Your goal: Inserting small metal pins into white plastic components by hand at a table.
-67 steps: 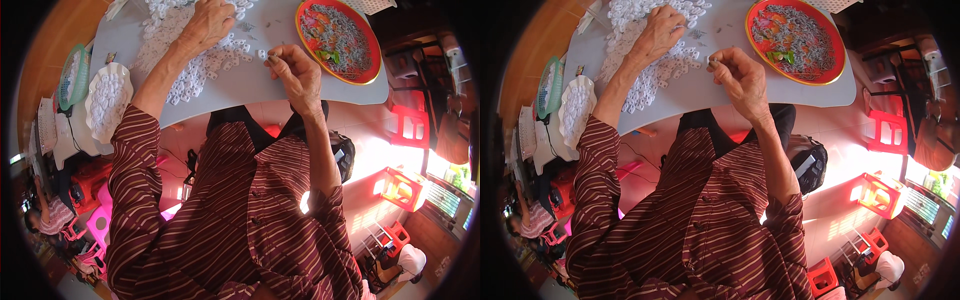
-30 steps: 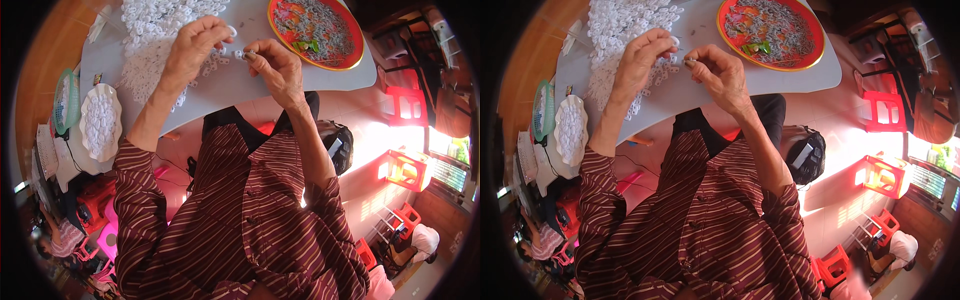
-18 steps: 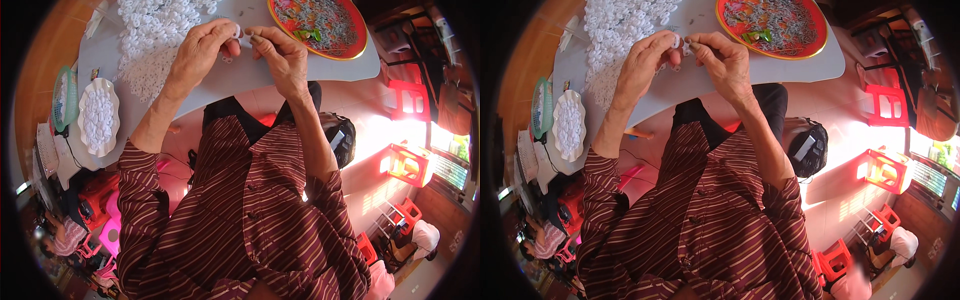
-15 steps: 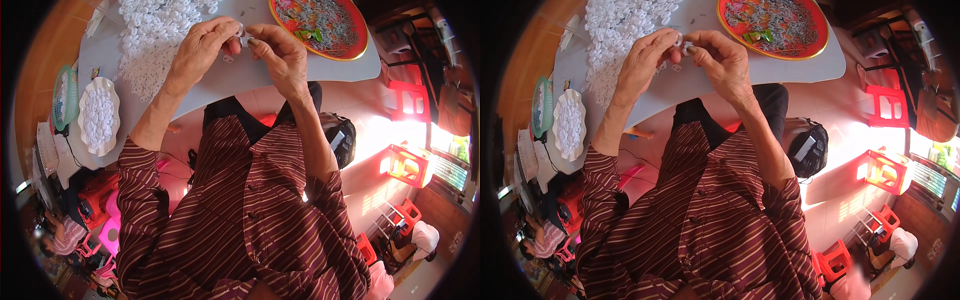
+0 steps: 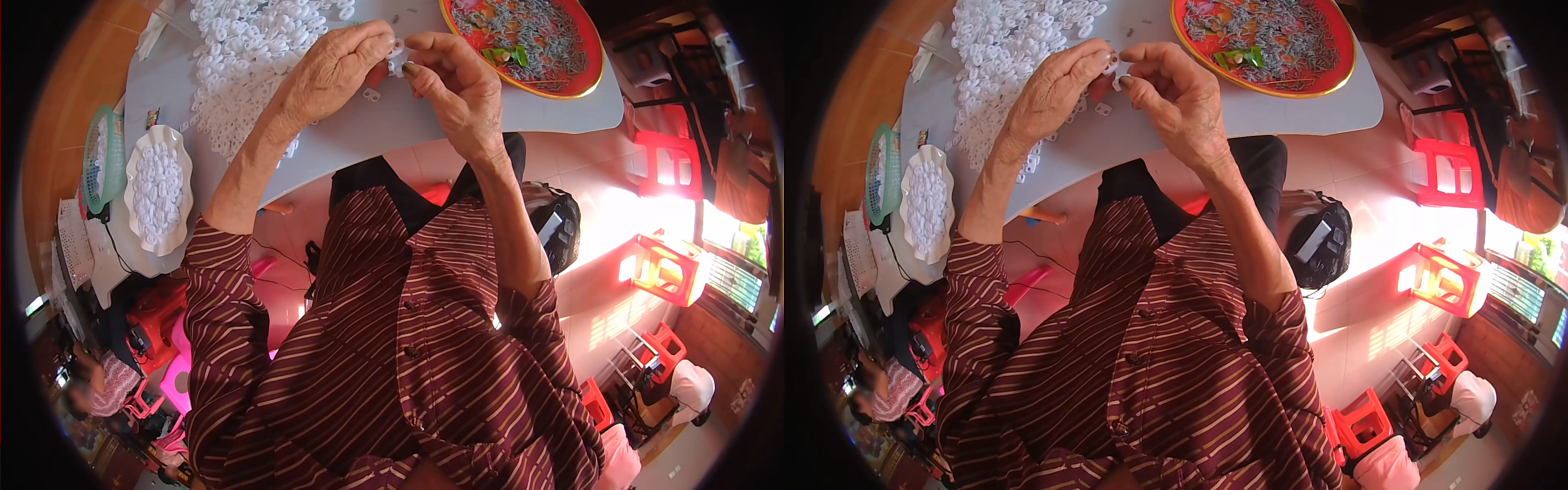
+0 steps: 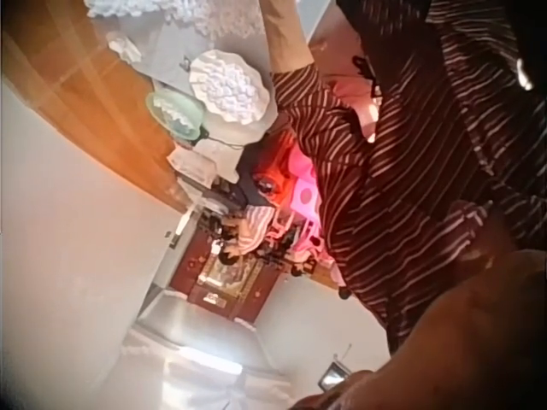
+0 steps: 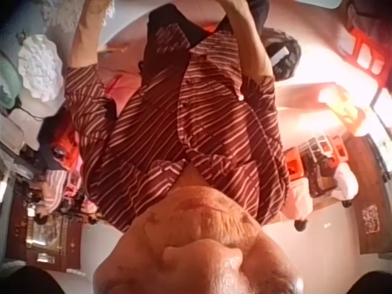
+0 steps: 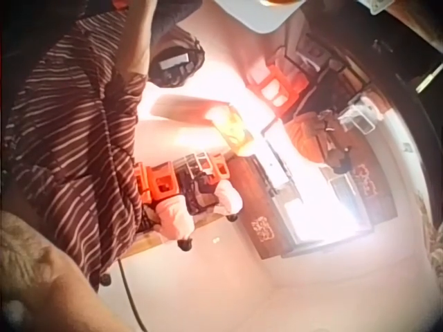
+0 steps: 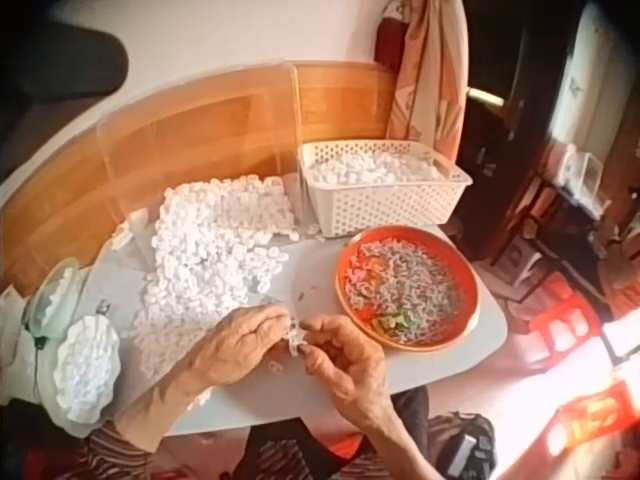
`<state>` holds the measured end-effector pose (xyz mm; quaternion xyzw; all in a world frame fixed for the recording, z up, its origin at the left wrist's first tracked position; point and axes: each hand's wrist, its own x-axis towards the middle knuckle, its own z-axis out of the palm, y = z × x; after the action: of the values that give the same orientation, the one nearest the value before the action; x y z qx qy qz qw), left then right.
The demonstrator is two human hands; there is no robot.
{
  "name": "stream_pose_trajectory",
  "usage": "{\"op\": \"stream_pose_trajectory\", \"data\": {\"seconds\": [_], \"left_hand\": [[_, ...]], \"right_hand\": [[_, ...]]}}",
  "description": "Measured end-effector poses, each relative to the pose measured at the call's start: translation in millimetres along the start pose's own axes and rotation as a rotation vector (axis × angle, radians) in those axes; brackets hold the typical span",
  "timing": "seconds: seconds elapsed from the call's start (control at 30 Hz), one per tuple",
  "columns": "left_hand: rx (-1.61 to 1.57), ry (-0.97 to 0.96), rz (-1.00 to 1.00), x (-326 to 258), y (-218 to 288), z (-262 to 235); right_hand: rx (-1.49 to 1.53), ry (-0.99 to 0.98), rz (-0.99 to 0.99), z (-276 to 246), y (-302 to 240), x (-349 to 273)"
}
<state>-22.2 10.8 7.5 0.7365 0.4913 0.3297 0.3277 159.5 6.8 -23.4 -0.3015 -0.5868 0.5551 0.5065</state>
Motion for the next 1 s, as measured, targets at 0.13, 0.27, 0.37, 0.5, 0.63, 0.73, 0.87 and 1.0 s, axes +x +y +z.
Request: {"op": "stream_pose_trajectory", "data": {"seconds": [0.13,0.27,0.37,0.5,0.63,0.73,0.87,1.0], "left_hand": [[0.055,-0.029,0.012,0,-3,-3],[0.037,-0.047,0.028,1,1,-3],[0.011,-0.013,0.007,0,2,2],[0.028,0.002,0.103,0,2,8],[-0.057,0.071,0.067,-1,0,14],[-0.063,0.045,0.096,-4,4,13],[-0.034,0.091,0.096,-6,2,17],[-0.039,0.010,-0.098,-5,6,10]], "right_hand": [[-0.003,-0.006,0.011,1,-4,-1],[-0.018,0.014,0.017,1,-4,-2],[-0.022,0.018,0.018,1,-4,-2],[-0.016,0.039,0.008,1,-1,-1],[-0.006,0.032,0.004,0,-1,-1],[0.024,0.043,-0.001,0,1,-1],[0.001,0.038,-0.019,0,1,-1],[-0.016,0.036,-0.034,0,2,-1]]}}
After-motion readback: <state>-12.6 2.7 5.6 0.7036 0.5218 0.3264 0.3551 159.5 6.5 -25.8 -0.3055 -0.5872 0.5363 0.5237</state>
